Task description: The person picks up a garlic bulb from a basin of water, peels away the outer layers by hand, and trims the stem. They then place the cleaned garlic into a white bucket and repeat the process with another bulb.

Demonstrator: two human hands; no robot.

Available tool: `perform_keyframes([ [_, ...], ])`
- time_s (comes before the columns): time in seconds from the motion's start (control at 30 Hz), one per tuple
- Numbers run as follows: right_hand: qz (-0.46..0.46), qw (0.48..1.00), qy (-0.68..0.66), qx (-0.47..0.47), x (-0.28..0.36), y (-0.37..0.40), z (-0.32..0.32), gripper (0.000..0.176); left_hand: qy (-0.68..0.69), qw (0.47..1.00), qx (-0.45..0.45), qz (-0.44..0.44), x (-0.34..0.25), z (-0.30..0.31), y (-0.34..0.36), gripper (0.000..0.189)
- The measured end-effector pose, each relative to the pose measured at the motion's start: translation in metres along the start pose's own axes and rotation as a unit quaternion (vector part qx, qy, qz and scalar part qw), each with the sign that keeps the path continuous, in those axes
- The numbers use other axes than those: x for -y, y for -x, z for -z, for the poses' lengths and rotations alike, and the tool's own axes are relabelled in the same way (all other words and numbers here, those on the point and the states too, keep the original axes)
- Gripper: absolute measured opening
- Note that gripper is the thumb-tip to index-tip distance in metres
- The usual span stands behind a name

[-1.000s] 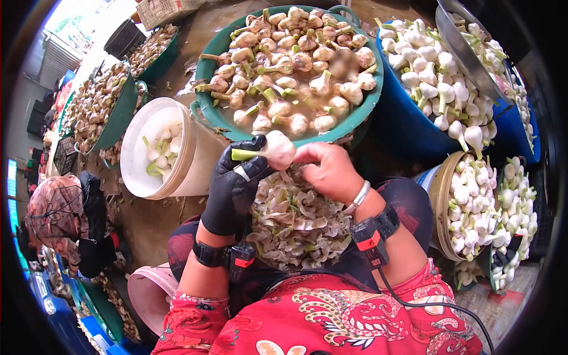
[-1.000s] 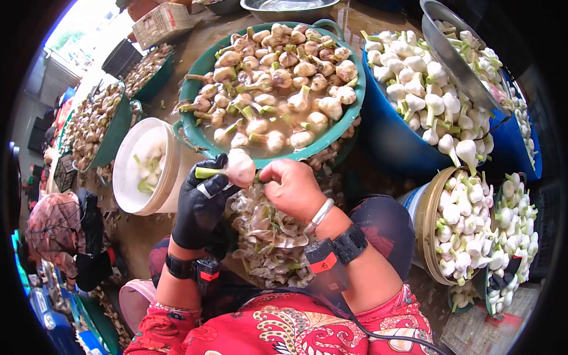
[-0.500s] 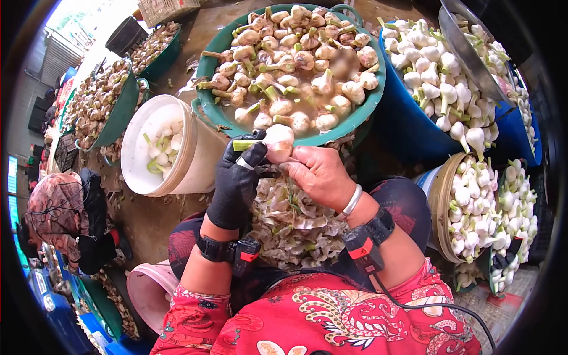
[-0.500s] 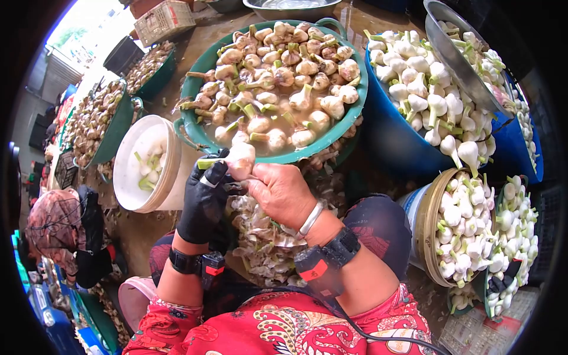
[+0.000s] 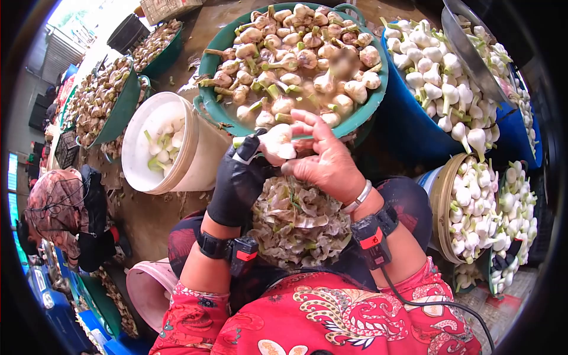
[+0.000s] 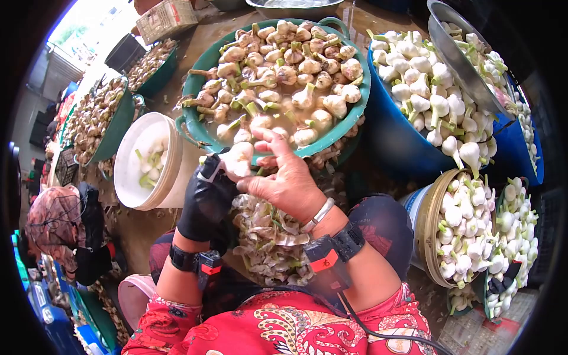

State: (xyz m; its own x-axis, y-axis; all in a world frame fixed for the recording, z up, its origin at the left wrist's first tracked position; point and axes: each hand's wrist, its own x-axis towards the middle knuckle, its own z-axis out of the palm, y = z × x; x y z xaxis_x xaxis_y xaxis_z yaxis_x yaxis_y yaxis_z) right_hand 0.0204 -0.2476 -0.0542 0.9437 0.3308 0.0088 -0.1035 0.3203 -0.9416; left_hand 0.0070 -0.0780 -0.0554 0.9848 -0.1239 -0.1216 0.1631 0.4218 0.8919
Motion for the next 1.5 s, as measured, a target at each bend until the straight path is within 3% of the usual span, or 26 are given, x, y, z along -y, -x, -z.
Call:
perform_keyframes([
  [0.07, 0.019, 0.998, 0.001, 0.063, -0.001, 0.001, -0.004, 0.073, 0.015, 1.0, -0.017, 0.021, 0.006, 0.006, 0.001, 0.032],
  [0.1, 0.02, 0.998, 0.002, 0.062, -0.006, 0.0, -0.002, 0.073, 0.03, 0.998, -0.033, 0.042, 0.008, 0.008, 0.001, 0.031],
  [0.17, 0.053, 0.985, 0.164, 0.029, -0.017, -0.002, -0.001, 0.069, -0.01, 0.999, -0.041, 0.021, 0.008, 0.008, 0.002, 0.029],
  [0.23, 0.057, 0.989, 0.134, 0.013, -0.015, 0.0, -0.004, 0.067, -0.044, 0.997, -0.055, -0.007, 0.0, 0.004, 0.003, 0.027],
  [0.4, -0.063, 0.985, -0.164, 0.004, -0.008, -0.002, -0.003, 0.058, -0.001, 0.999, 0.01, 0.053, -0.015, 0.012, 0.011, 0.025],
  [0.6, -0.005, 0.997, -0.073, -0.007, -0.012, -0.003, -0.005, 0.056, 0.044, 0.998, -0.012, 0.046, -0.01, 0.013, 0.011, 0.025],
  [0.7, 0.007, 0.999, -0.037, 0.025, -0.012, -0.001, -0.006, 0.054, 0.018, 0.999, -0.033, 0.039, -0.009, 0.013, 0.009, 0.026],
  [0.83, 0.043, 0.997, -0.061, 0.002, -0.022, -0.001, -0.008, 0.051, -0.048, 0.996, -0.038, 0.071, -0.01, 0.013, 0.009, 0.02],
  [0.9, -0.122, 0.982, -0.143, 0.02, -0.021, 0.002, -0.001, 0.045, -0.075, 0.995, -0.029, 0.063, -0.006, 0.016, 0.008, 0.017],
  [0.93, -0.15, 0.976, -0.146, 0.054, -0.02, 0.0, 0.002, 0.045, -0.201, 0.979, -0.026, 0.014, -0.003, 0.018, 0.008, 0.015],
  [0.97, -0.224, 0.95, -0.209, 0.055, -0.013, -0.002, 0.005, 0.031, -0.324, 0.945, -0.021, -0.036, -0.001, 0.02, 0.008, 0.014],
  [1.0, -0.259, 0.938, -0.223, 0.056, -0.009, -0.002, 0.008, 0.031, -0.324, 0.945, -0.022, -0.035, 0.001, 0.022, 0.008, 0.014],
  [1.03, -0.295, 0.924, -0.236, 0.056, -0.007, -0.001, 0.011, 0.03, -0.385, 0.918, -0.011, -0.096, 0.004, 0.022, 0.008, 0.014],
  [1.1, -0.297, 0.92, -0.254, 0.041, -0.009, 0.002, 0.011, 0.031, -0.494, 0.841, 0.01, -0.219, 0.007, 0.019, 0.007, 0.015],
  [1.13, -0.297, 0.915, -0.273, 0.029, -0.01, 0.002, 0.011, 0.031, -0.493, 0.842, 0.009, -0.221, 0.007, 0.017, 0.006, 0.015],
  [1.17, -0.297, 0.915, -0.272, 0.029, -0.013, 0.001, 0.01, 0.031, -0.342, 0.933, 0.001, -0.113, 0.006, 0.015, 0.007, 0.017],
  [1.2, -0.242, 0.937, -0.252, 0.023, -0.017, 0.0, 0.009, 0.033, -0.176, 0.984, -0.008, -0.001, 0.006, 0.014, 0.008, 0.02],
  [1.23, -0.185, 0.955, -0.232, 0.017, -0.019, -0.001, 0.009, 0.035, -0.176, 0.984, -0.008, -0.001, 0.005, 0.015, 0.01, 0.02],
  [1.3, -0.164, 0.97, -0.179, 0.005, -0.026, -0.002, 0.009, 0.045, -0.136, 0.99, 0.026, 0.005, 0.004, 0.016, 0.013, 0.026],
  [1.33, 0.007, 0.998, 0.048, -0.039, -0.038, -0.005, 0.006, 0.044, -0.136, 0.99, 0.027, 0.004, 0.002, 0.015, 0.014, 0.026],
  [1.37, 0.177, 0.943, 0.271, -0.08, -0.038, -0.006, 0.001, 0.045, -0.131, 0.99, 0.038, 0.029, -0.003, 0.013, 0.016, 0.023],
  [1.4, 0.102, 0.979, 0.175, -0.038, -0.034, -0.001, 0.0, 0.044, -0.126, 0.989, 0.05, 0.054, -0.008, 0.01, 0.017, 0.021],
  [1.43, 0.101, 0.979, 0.174, -0.04, -0.03, -0.001, 0.004, 0.044, -0.126, 0.989, 0.051, 0.056, -0.014, 0.006, 0.019, 0.021],
  [1.5, -0.114, 0.989, -0.05, 0.084, -0.017, -0.001, 0.012, 0.046, -0.079, 0.989, 0.06, 0.114, -0.022, 0.0, 0.025, 0.025],
])
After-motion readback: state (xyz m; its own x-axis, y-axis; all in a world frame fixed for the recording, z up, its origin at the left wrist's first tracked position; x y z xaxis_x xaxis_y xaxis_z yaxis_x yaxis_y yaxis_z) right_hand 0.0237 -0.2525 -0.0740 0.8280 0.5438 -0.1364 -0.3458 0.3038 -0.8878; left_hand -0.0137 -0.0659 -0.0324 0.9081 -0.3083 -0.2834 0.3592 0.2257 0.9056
